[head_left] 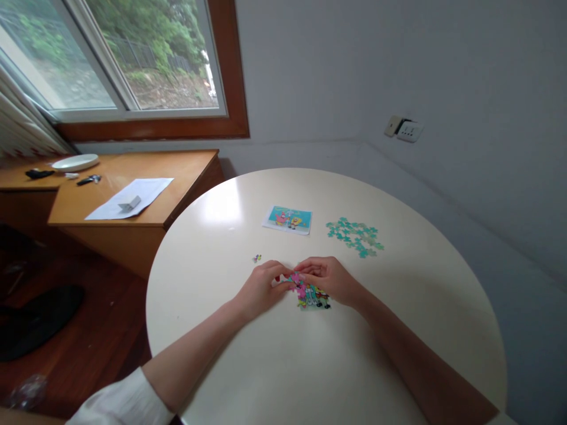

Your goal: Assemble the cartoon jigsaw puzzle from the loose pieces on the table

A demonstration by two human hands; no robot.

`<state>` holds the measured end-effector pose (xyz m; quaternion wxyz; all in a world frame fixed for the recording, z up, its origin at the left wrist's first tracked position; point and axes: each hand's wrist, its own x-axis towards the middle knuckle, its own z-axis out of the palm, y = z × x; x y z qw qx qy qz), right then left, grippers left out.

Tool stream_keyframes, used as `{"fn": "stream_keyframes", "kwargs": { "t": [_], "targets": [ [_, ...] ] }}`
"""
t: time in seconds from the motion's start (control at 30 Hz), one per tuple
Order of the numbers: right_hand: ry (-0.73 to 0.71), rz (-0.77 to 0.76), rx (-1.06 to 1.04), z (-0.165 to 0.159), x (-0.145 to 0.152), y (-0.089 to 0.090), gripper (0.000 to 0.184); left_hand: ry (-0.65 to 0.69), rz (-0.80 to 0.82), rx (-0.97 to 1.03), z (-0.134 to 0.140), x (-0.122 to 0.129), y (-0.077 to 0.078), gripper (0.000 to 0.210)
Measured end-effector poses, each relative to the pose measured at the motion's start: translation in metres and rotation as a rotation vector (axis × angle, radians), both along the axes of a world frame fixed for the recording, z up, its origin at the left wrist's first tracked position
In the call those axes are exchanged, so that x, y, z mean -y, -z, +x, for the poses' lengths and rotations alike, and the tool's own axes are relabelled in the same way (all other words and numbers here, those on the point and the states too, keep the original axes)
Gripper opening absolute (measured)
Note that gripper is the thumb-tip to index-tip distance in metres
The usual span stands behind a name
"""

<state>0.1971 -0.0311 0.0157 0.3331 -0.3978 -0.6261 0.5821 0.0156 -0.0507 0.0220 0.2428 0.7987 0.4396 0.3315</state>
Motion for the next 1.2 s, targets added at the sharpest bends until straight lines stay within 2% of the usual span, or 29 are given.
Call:
{"fn": "stream_keyframes", "kwargs": {
  "t": [0.17, 0.33, 0.53, 1.2],
  "targets": [
    [0.033, 0.003, 0.043, 0.000, 0.000, -0.002, 0.030, 0.020, -0.010, 0.006, -0.003, -0.003, 0.002, 0.018],
    [0.047, 0.014, 0.054, 0.000, 0.000, -0.006, 0.028, 0.032, 0.001, 0.003, -0.007, -0.005, 0.001, 0.008],
    [0.047, 0.017, 0.047, -0.002, 0.002, -0.010, 0.029, 0.038, 0.014, -0.009, -0.008, -0.005, 0.000, 0.010],
    [0.040, 0.024, 0.077, -0.001, 0.002, -0.006, 0.021, 0.071, 0.006, 0.034, -0.007, -0.003, -0.002, 0.012]
  ]
}}
